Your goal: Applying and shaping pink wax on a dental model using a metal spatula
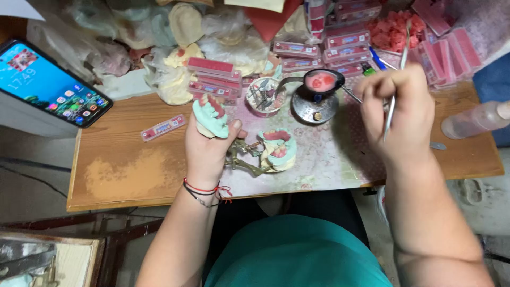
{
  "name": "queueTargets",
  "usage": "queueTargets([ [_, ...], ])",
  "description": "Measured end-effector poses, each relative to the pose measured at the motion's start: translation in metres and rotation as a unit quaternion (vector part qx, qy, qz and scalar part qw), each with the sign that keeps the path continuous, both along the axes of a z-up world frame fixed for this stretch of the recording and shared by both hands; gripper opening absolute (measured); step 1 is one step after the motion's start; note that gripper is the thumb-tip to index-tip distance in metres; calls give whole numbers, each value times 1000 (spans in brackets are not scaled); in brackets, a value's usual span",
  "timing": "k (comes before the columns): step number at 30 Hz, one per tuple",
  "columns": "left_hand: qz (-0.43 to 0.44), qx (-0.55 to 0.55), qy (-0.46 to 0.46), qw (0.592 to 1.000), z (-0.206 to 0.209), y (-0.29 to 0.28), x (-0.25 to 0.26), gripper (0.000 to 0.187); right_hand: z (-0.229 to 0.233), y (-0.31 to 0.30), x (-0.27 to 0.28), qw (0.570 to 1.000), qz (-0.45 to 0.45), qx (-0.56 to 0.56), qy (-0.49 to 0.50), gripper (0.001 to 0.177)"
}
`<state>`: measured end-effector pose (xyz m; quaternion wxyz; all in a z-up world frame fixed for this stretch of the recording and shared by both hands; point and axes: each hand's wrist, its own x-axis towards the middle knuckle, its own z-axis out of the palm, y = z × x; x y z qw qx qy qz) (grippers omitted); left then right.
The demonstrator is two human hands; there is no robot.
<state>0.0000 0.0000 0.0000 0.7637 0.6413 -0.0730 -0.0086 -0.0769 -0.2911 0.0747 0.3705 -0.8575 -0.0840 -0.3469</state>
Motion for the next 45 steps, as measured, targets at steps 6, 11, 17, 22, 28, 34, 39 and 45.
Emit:
queueTargets([
  [6,3,-11,20,1000,-2,2,3,50,10,-36,42,982,57,-179,25,29],
  [11,4,-11,30,999,1,2,3,50,15,-32,47,980,120,-112,108,24],
  [17,2,-18,31,999,-3,3,5,50,3,-36,52,990,18,-118,71,52],
  [22,1,-39,35,999,-5,4,6,53,-5,-32,23,996,54,59,27,23],
  [28,4,-68,22,997,-6,2,5,53,-68,10,-5,935,15,355,24,20],
  [34,13,-92,20,995,-11,3,8,54,-78,17,4,849,20,519,99,27],
  [39,10,-102,25,994,-19,3,11,56,-87,9,4,836,40,539,91,33],
  [45,-7,-114,26,993,-22,3,10,57,-88,10,3,833,42,544,87,32],
])
